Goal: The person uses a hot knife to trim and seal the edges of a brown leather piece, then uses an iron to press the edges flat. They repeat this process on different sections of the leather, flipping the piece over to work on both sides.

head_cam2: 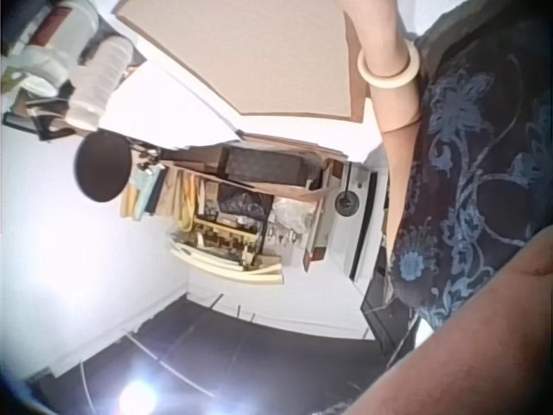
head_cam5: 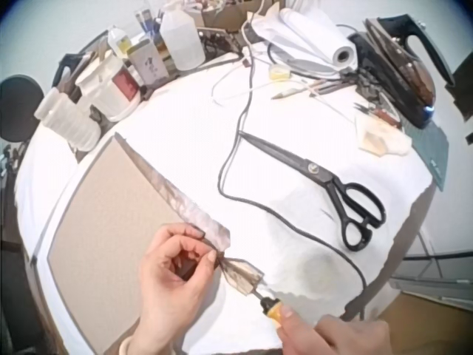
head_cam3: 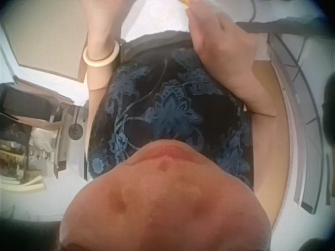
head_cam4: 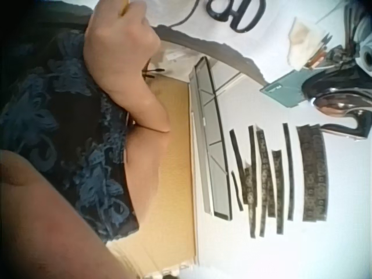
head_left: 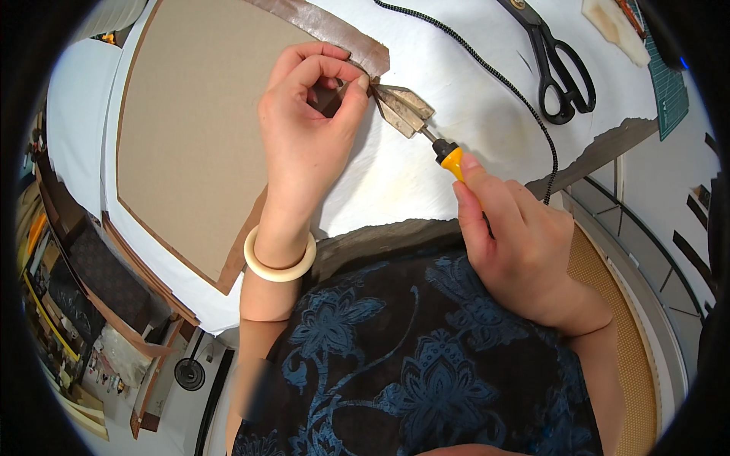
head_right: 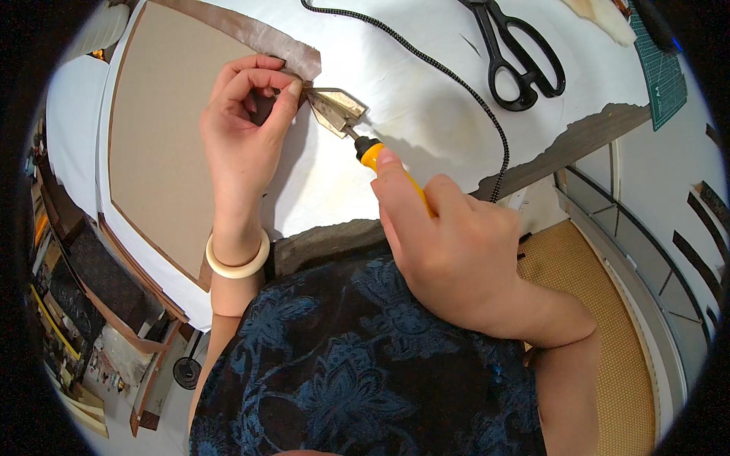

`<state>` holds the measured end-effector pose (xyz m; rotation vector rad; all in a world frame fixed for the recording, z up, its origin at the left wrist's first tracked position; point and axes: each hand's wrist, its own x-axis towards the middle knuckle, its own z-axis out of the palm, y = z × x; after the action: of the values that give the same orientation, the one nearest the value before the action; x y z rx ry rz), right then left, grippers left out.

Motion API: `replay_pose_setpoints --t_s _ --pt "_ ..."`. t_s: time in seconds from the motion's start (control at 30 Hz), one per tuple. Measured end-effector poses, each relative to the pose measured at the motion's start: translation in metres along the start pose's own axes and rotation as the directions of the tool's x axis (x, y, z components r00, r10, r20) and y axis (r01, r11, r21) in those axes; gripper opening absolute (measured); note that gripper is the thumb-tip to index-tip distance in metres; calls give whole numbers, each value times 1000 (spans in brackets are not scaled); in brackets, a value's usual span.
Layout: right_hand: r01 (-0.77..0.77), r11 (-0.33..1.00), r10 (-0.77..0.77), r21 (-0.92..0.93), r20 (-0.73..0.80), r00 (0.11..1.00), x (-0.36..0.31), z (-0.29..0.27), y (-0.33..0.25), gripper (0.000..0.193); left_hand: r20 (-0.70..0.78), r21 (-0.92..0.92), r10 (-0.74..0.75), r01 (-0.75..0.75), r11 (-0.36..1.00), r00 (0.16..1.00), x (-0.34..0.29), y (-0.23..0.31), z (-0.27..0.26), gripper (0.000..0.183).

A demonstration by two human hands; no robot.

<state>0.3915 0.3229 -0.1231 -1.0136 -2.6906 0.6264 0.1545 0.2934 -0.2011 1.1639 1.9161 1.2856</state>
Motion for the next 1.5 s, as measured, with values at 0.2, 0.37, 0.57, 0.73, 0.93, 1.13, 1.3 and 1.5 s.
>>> replay_pose_setpoints --t_s 0.2,0.37,0.57,0.73,0.93,1.13,1.3,1.5 --pt "-19 998 21 -67 32 999 1 0 -8 37 -13 -37 9 -9 999 1000 -1 -1 2 6" --pt "21 990 -11 -137 72 997 4 -3 -13 39 42 3 11 -11 1000 999 -2 -2 -2 1" --pt "32 981 -20 -190 67 998 8 -4 -23 41 -38 -113 -1 -3 994 999 -1 -10 -2 9" --pt "-16 990 30 -139 95 995 7 -9 -19 39 -6 -100 34 -34 994 999 1 -9 -3 12" --pt "-70 997 72 37 -66 995 -13 -16 4 33 102 71 119 -126 989 988 -2 2 -2 7" --pt "-56 995 67 88 -127 990 -17 -14 20 29 99 168 116 -132 977 988 -2 4 0 5" --pt "-73 993 79 92 -57 995 -9 -19 26 25 113 209 140 -162 965 984 -3 -4 -1 12" --pt "-58 991 59 124 -6 998 -4 -18 32 27 181 359 212 -265 895 960 -4 -3 -2 11"
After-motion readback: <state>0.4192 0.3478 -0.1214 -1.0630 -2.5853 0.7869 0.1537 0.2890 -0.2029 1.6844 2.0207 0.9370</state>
